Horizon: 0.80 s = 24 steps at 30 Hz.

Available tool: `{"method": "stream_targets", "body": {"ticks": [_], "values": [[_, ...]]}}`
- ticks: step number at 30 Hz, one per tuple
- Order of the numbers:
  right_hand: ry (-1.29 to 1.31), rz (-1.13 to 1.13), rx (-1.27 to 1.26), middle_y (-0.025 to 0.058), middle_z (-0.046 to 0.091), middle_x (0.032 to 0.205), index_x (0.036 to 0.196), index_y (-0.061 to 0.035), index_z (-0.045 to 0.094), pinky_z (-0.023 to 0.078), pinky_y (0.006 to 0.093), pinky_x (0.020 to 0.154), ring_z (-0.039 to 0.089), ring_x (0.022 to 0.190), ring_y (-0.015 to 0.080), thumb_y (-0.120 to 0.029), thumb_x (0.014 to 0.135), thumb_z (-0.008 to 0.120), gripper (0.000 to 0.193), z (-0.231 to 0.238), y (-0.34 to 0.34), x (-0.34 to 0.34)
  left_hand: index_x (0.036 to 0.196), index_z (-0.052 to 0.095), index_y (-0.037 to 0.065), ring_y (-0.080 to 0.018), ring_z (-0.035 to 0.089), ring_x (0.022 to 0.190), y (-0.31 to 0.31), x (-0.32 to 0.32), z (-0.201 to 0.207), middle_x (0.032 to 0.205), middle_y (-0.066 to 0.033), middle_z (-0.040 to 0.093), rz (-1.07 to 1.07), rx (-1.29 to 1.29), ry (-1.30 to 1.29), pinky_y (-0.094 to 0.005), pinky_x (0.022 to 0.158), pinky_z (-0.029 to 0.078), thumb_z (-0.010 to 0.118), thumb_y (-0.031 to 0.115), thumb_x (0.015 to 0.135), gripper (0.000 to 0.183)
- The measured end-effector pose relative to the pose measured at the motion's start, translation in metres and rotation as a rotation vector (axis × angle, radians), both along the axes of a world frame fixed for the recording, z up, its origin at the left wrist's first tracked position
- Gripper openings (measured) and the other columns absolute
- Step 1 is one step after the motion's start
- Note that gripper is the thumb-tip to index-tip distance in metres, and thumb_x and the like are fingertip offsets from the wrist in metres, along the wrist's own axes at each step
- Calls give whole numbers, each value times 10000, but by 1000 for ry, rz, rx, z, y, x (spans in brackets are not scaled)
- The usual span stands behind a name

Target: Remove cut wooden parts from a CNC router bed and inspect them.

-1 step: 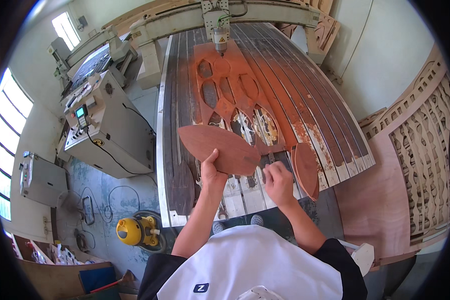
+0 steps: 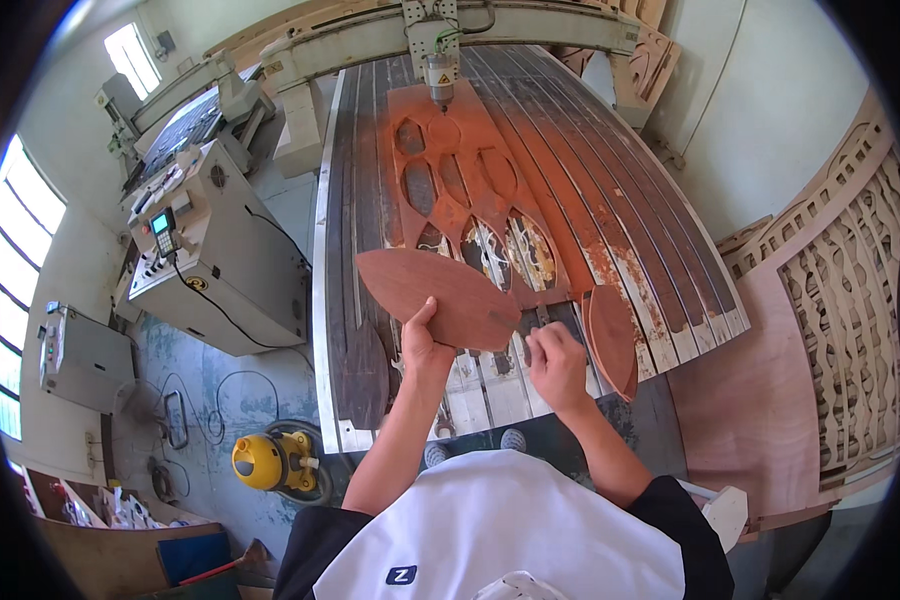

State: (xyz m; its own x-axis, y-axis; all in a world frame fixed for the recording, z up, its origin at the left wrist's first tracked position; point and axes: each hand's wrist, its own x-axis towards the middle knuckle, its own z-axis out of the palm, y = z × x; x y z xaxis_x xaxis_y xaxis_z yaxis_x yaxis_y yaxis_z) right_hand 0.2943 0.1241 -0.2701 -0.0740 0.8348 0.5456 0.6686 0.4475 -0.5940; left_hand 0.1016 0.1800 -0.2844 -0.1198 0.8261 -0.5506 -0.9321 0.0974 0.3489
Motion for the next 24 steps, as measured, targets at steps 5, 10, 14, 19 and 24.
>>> {"method": "stream_targets", "body": {"ticks": [5, 10, 14, 19, 24], "values": [[-66, 55, 43, 125, 559, 770, 802, -32, 577, 467, 418, 567, 592, 666, 341, 29, 745, 628, 99, 5, -6, 2, 1261, 483, 40, -291, 543, 1153, -6, 2, 7, 1244, -115, 560, -7, -25, 23, -492, 1011, 428, 569, 50, 889, 382], [-62, 107, 52, 118, 558, 778, 792, -48, 563, 475, 403, 568, 597, 659, 324, 42, 732, 622, 123, 11, -17, 1, 1261, 482, 46, -306, 539, 1159, -8, 3, 4, 1248, -118, 561, 6, -20, -1, -531, 1019, 413, 569, 59, 886, 385], [-34, 100, 42, 120, 560, 773, 796, -49, 567, 482, 402, 579, 599, 666, 328, 49, 730, 618, 129, 7, -13, 4, 1273, 470, 45, -312, 534, 1167, -9, 3, 4, 1250, -123, 560, -18, -48, -41, -548, 1022, 407, 563, 53, 887, 397], [82, 81, 61, 126, 550, 752, 805, -29, 575, 470, 387, 538, 584, 644, 325, 53, 717, 631, 133, 10, -13, 0, 1287, 453, 43, -322, 531, 1175, -4, -3, -29, 1246, -134, 559, -80, -55, -202, -548, 1019, 410, 564, 37, 877, 425], [-14, 28, 208, 140, 549, 750, 839, -4, 585, 456, 367, 538, 577, 618, 310, 32, 755, 621, 98, 2, 10, 18, 1272, 461, 30, -308, 547, 1151, -6, 0, -21, 1213, -146, 571, -83, 0, -192, -506, 1002, 434, 586, 50, 864, 427]]}}
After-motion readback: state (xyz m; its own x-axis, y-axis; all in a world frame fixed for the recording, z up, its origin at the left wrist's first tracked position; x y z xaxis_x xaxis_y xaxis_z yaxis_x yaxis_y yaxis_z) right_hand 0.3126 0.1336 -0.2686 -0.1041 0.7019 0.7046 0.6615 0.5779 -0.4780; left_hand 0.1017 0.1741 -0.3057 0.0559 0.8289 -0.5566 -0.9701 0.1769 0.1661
